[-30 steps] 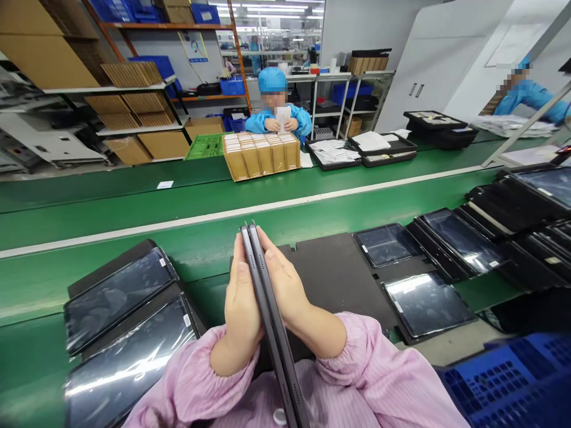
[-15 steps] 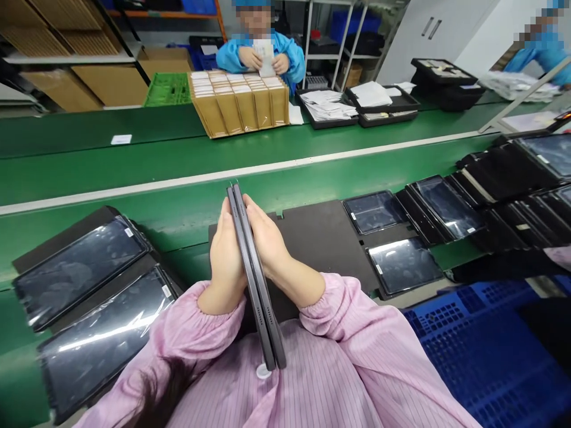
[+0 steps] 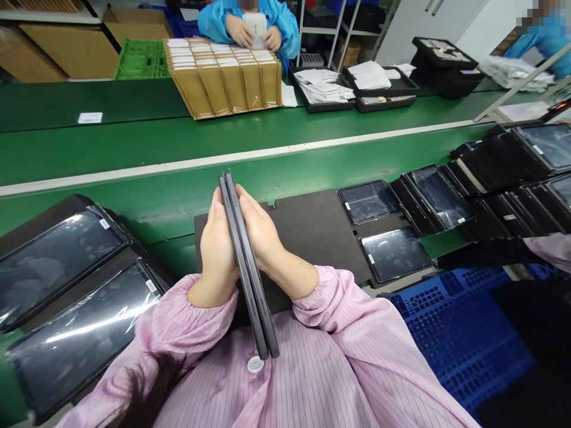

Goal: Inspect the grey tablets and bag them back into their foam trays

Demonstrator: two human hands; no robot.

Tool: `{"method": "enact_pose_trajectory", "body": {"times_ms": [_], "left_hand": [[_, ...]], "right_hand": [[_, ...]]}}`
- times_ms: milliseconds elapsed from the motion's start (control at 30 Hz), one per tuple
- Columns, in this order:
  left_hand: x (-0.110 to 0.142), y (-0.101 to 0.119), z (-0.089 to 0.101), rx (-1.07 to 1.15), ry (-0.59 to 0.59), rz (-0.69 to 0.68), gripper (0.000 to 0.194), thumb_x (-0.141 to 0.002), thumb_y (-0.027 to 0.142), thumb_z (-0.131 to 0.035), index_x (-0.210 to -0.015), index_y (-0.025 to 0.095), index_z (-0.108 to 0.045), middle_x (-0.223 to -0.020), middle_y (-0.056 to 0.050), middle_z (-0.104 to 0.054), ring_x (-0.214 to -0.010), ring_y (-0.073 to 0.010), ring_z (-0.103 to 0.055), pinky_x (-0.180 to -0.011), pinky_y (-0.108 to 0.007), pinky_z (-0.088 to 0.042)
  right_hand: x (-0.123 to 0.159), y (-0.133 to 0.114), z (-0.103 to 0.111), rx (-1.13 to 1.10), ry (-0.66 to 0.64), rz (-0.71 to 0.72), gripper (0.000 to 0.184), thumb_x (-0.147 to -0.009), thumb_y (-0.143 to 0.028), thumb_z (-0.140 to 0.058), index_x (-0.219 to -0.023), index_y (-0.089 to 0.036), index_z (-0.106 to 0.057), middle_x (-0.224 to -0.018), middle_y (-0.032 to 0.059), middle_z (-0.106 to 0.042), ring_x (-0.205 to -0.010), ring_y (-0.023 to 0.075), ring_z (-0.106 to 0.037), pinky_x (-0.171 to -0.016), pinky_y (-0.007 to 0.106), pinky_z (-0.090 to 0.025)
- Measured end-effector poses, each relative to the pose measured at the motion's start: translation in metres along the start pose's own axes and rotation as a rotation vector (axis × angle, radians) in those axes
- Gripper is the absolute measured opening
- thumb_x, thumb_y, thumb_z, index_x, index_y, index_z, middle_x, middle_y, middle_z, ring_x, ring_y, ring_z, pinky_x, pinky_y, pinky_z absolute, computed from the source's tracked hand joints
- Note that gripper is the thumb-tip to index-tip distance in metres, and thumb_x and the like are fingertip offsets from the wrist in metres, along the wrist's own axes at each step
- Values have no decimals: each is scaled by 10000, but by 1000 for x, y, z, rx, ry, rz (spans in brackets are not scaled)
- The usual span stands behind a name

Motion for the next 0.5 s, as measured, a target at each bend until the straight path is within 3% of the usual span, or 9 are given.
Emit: {"method": "enact_pose_trajectory", "body": {"times_ms": [267, 500], "left_hand": [[2, 4, -3, -62, -17, -64, 458, -948, 426, -340, -1379, 289, -411, -1507, 53, -344, -1412, -151, -237, -1172, -292, -174], [2, 4, -8, -153, -39, -68, 481, -950, 422, -310, -1410, 291, -353, -1525, 45, -305, -1429, -167, -187, -1185, -334, -139]], "right_hand": [[-1, -8, -3, -34, -138, 108, 401, -925, -323, -386, -1242, -168, -577, -1247, 23, -616, -1248, 167, -495, -1104, 312, -343], [-2, -4, 4, -51, -77, 23, 383, -929, -315, -386, -1213, -163, -593, -1180, 17, -651, -1243, 168, -501, -1073, 297, -389]]}}
Point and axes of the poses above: each hand's wrist, its own x-axis away from the middle knuckle, its own z-axis out of the back of the hand, y = z × x, the point moved 8 cm from there along -x, towards the middle knuckle
